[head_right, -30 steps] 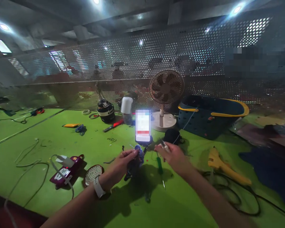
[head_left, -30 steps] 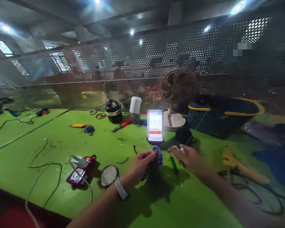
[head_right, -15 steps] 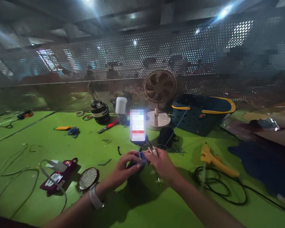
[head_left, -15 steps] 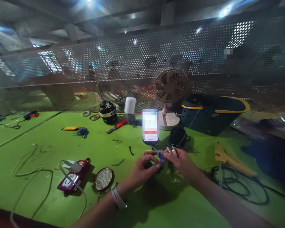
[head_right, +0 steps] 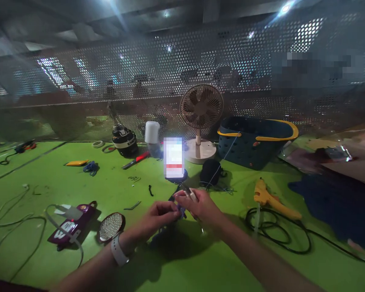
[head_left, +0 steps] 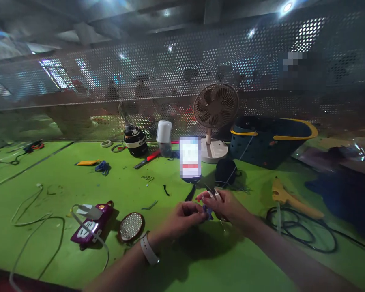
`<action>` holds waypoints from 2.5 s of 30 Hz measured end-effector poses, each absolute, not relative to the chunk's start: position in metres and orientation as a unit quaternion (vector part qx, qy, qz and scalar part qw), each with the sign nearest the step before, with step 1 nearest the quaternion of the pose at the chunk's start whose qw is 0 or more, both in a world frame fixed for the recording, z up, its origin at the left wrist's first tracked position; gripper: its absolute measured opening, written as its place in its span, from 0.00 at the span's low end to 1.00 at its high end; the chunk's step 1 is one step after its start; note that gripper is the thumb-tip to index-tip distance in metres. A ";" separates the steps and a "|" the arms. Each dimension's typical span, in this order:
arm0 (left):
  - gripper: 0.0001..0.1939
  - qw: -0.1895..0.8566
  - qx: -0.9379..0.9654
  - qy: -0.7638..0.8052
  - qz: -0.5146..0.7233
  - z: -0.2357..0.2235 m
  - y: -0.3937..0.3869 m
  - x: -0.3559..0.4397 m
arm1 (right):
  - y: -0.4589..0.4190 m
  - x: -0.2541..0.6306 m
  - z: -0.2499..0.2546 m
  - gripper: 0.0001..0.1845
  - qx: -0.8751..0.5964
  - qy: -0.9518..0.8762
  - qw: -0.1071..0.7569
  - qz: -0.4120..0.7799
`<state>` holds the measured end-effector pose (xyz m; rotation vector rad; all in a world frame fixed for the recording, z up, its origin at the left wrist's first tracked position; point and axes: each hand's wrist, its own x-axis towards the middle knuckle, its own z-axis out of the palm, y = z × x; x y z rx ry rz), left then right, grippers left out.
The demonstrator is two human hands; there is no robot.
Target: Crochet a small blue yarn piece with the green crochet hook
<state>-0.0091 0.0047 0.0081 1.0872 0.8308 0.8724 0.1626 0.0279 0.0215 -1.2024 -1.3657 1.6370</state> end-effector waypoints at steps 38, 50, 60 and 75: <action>0.15 0.611 0.385 0.411 0.556 -0.010 0.005 -0.003 | 0.020 0.152 0.019 0.19 -0.435 -0.637 0.368 0.519; 0.14 0.637 0.409 0.383 0.530 0.000 0.009 -0.011 | 0.032 0.170 0.020 0.16 -0.444 -0.690 0.333 0.465; 0.14 0.633 0.409 0.391 0.528 -0.003 0.007 -0.010 | 0.024 0.166 0.019 0.09 -0.457 -0.712 0.361 0.394; 0.16 0.632 0.386 0.414 0.530 -0.001 0.006 -0.007 | 0.014 0.163 0.020 0.07 -0.450 -0.751 0.418 0.241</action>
